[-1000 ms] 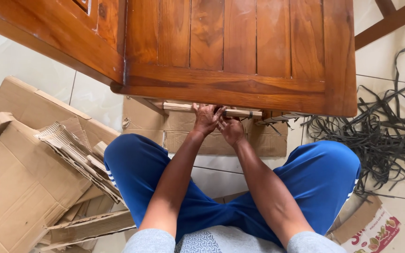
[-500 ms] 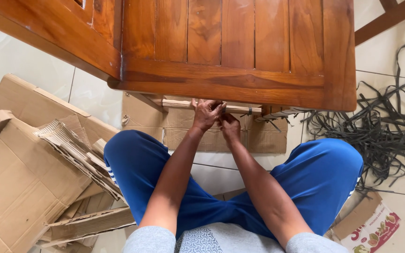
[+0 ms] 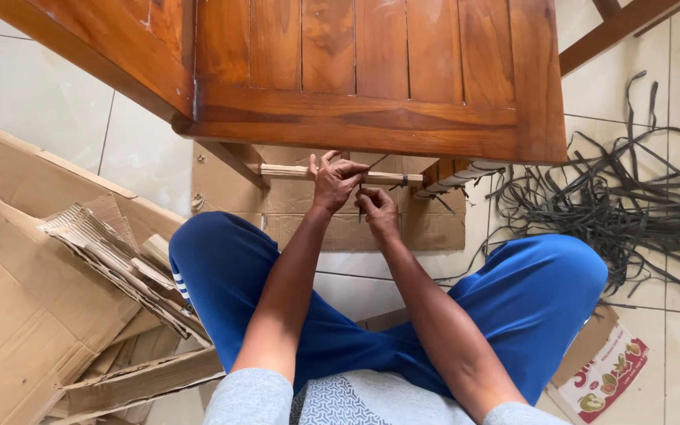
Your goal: Wrapping wooden chair legs with protective cardboard and securing them with plastic ties.
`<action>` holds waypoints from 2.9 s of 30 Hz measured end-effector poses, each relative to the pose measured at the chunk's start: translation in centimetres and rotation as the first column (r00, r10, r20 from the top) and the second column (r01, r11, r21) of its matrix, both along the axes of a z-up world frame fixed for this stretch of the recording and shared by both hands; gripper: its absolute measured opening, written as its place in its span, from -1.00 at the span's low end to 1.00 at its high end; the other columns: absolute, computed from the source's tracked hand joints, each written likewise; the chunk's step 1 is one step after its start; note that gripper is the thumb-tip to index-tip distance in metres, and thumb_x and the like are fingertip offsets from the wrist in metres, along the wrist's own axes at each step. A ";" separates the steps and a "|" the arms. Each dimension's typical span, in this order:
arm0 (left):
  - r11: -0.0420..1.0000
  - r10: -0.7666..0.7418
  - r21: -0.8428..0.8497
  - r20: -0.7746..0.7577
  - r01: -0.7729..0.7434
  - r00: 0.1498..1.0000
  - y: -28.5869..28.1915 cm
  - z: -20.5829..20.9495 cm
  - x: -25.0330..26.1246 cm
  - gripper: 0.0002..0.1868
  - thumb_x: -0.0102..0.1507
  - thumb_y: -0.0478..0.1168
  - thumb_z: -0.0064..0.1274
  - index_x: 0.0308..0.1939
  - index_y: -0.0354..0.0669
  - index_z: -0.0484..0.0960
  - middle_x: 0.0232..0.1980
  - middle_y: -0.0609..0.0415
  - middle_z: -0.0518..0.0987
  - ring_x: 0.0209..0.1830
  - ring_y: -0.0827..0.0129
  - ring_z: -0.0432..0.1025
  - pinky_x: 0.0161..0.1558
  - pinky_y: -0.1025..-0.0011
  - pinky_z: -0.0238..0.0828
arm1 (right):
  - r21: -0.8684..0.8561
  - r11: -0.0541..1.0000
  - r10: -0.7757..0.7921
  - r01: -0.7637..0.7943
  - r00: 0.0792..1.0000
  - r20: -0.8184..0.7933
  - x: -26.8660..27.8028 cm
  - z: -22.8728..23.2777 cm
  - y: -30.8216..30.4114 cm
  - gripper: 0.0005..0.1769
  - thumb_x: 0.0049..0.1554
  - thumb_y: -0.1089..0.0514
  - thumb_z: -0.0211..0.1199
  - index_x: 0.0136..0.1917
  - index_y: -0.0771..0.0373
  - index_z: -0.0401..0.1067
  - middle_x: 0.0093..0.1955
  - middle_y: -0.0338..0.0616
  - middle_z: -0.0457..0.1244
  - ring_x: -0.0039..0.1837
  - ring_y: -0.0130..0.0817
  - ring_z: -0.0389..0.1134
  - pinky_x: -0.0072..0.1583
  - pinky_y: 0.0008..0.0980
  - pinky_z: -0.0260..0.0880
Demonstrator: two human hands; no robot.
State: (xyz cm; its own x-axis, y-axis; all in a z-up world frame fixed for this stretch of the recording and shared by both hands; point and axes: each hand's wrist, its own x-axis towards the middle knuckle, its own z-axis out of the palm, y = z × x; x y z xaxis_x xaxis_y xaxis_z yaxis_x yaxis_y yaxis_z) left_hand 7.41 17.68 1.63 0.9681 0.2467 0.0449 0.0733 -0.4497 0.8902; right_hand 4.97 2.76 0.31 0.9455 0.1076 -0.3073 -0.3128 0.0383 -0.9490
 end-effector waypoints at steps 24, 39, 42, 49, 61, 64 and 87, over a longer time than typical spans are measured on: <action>0.995 -0.004 0.099 0.006 0.004 1.000 -0.1 -0.6 0.1 -0.86 0.15 0.05 0.27 -0.24 0.59 0.74 -0.10 0.54 0.68 0.45 0.43 0.17 0.54 -0.15 -0.66 | 0.277 0.943 0.185 -0.183 0.983 0.018 -0.5 2.9 -0.9 -0.71 0.24 0.31 0.23 0.23 0.37 0.44 0.02 -0.05 0.42 0.04 -0.41 0.48 0.13 -0.40 0.53; 0.990 -0.030 0.136 0.005 0.029 1.000 0.5 -2.6 0.5 -0.79 0.07 0.13 0.34 -0.23 0.71 0.74 -0.07 0.72 0.65 0.47 0.44 0.13 0.54 -0.12 -0.72 | -0.505 0.824 0.340 0.256 0.490 0.803 0.8 6.7 0.6 -0.96 0.19 0.20 0.36 -0.07 0.07 0.55 0.19 -0.24 0.37 0.12 -0.20 0.48 0.09 -0.28 0.51; 0.990 -0.036 0.136 -0.003 0.036 0.999 0.4 -1.1 0.0 -0.80 0.10 0.07 0.32 -0.23 0.69 0.74 -0.06 0.69 0.65 0.48 0.40 0.13 0.55 -0.14 -0.69 | -0.535 0.792 0.362 0.293 0.480 0.799 1.2 7.0 0.3 -0.99 0.24 0.21 0.29 -0.03 0.13 0.50 0.29 -0.10 0.37 0.13 -0.07 0.46 0.06 -0.15 0.49; 0.995 -0.017 0.101 0.015 0.015 1.000 0.3 -0.2 -0.2 -0.80 0.09 -0.02 0.30 -0.26 0.58 0.75 -0.06 0.63 0.66 0.44 0.36 0.18 0.54 -0.15 -0.66 | -0.468 0.856 0.168 0.221 0.736 0.656 2.9 3.8 -0.4 -0.95 0.19 0.16 0.42 -0.04 0.06 0.59 -0.13 -0.21 0.42 -0.07 -0.25 0.50 -0.07 -0.41 0.52; 0.999 -0.024 0.033 0.054 0.022 0.998 0.5 0.0 -0.2 -0.76 0.13 -0.05 0.27 -0.20 0.60 0.75 -0.03 0.61 0.66 0.33 0.46 0.26 0.53 -0.07 -0.64 | -0.514 0.846 0.180 0.144 0.830 0.529 3.0 4.9 -0.5 -0.93 0.11 0.21 0.43 -0.10 0.08 0.61 -0.27 -0.08 0.42 -0.12 -0.15 0.51 -0.10 -0.27 0.51; 0.999 -0.031 0.007 0.053 0.031 0.998 0.4 0.0 -0.1 -0.76 0.15 -0.05 0.27 -0.19 0.62 0.74 -0.03 0.62 0.66 0.33 0.45 0.25 0.51 -0.10 -0.65 | -0.610 0.780 0.298 0.139 0.775 0.557 3.2 3.0 -0.7 -0.98 0.18 0.14 0.38 -0.08 0.06 0.60 -0.22 -0.16 0.41 -0.09 -0.18 0.49 -0.07 -0.28 0.51; 0.996 -0.084 -0.001 0.041 0.084 0.996 1.1 1.0 -0.3 -0.80 0.26 0.21 0.22 -0.26 0.32 0.69 0.03 0.42 0.67 0.32 0.32 0.32 0.53 -0.18 -0.60 | 0.316 0.949 0.073 0.013 0.963 -0.258 4.2 2.9 -0.8 -0.83 0.26 0.10 0.30 0.02 0.23 0.56 -0.27 -0.27 0.34 -0.27 -0.67 0.34 -0.18 -0.71 0.43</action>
